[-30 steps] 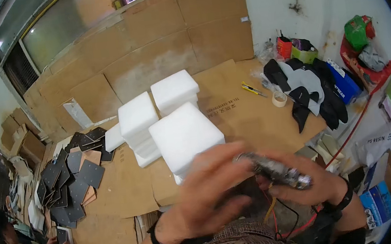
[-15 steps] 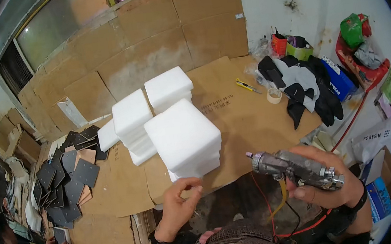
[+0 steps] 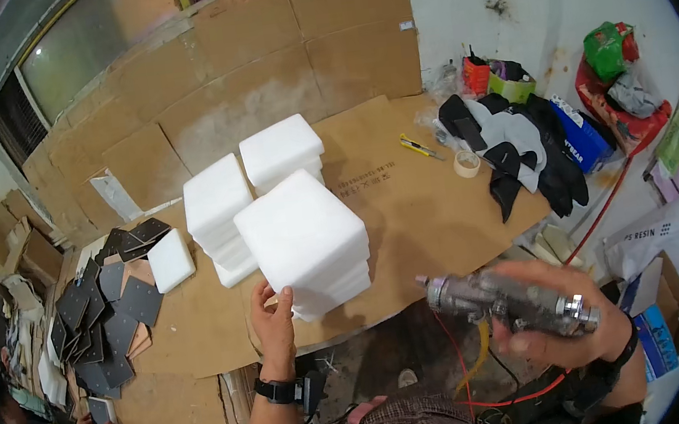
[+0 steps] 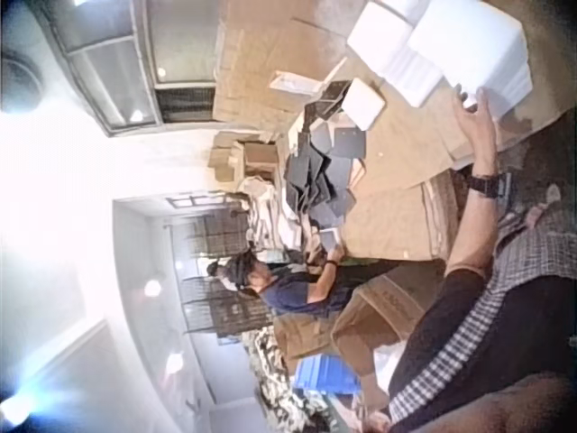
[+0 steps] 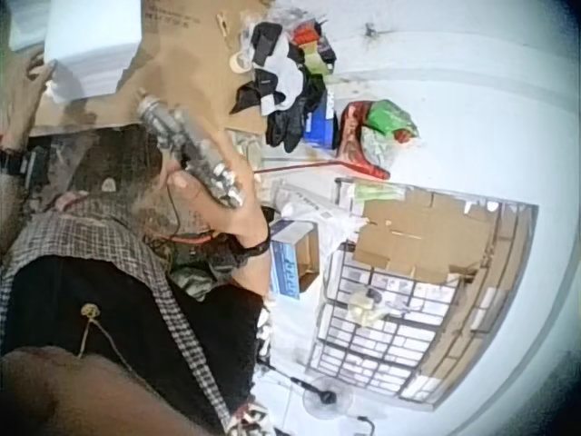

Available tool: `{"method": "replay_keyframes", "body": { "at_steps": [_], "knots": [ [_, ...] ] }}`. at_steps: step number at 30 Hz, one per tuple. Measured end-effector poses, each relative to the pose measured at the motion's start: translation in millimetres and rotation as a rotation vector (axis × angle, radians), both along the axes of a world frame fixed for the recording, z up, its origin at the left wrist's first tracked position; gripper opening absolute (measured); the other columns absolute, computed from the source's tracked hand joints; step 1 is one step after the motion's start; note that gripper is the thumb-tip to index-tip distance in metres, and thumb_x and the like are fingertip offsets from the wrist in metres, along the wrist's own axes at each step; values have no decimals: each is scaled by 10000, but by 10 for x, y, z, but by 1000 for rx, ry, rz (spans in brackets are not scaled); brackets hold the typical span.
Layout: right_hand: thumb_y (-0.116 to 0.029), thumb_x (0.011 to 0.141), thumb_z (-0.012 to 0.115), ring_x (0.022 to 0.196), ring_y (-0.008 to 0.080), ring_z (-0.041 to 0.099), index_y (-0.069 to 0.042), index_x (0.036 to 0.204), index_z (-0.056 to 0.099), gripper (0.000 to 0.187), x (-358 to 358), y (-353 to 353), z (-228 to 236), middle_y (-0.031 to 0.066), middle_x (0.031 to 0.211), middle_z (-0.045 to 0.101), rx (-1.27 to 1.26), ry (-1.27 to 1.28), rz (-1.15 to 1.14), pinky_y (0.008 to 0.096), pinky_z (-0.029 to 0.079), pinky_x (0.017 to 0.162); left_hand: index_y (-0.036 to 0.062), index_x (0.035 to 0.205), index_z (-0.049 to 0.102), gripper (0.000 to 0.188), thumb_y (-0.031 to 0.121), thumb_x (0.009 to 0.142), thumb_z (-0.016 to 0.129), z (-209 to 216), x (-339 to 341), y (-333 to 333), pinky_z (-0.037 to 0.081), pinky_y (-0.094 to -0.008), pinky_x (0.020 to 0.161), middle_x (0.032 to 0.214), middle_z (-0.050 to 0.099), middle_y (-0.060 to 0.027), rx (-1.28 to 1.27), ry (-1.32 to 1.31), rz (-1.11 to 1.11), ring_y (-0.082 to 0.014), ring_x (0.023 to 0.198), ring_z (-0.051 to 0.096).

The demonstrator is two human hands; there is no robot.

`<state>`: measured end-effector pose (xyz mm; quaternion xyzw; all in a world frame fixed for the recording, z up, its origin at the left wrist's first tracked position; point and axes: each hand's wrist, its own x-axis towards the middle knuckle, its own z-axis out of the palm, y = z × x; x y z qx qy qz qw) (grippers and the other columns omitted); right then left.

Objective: The person stacks white foam blocks on a cardboard-covered table in a workshop. They pick up individual blocks and arrange them into neat piles, occasionally using a handheld tool in their right hand. A second person is visible in the background working with dark rectangular items.

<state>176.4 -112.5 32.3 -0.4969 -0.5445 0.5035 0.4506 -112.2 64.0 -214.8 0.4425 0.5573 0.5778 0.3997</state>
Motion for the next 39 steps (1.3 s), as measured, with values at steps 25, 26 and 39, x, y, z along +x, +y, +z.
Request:
{"method": "replay_keyframes", "body": {
  "at_steps": [25,26,39],
  "knots": [
    [-197,738,730,726,216,629,66,1287,381,702,326,-212,-40,171,819,624,125,-88,-105,349,520,659,0,1050,512,300,100,809,660,334,160,169,474,-235,495,798,565,-72,-284,-496,33,-167,621,594],
    [-194,739,728,725,219,629,64,1286,383,696,331,-151,-92,171,826,623,143,-44,-108,353,521,663,4,1056,509,319,96,795,669,337,133,168,468,-243,497,801,562,-72,-305,-557,14,-169,609,586],
    [-214,747,737,859,202,618,49,1320,365,732,227,218,-786,123,916,614,-81,98,1,348,530,765,102,804,523,153,117,761,669,-311,-1642,-648,425,-284,547,664,521,2,-90,-998,258,-143,599,519]
  ]
}}
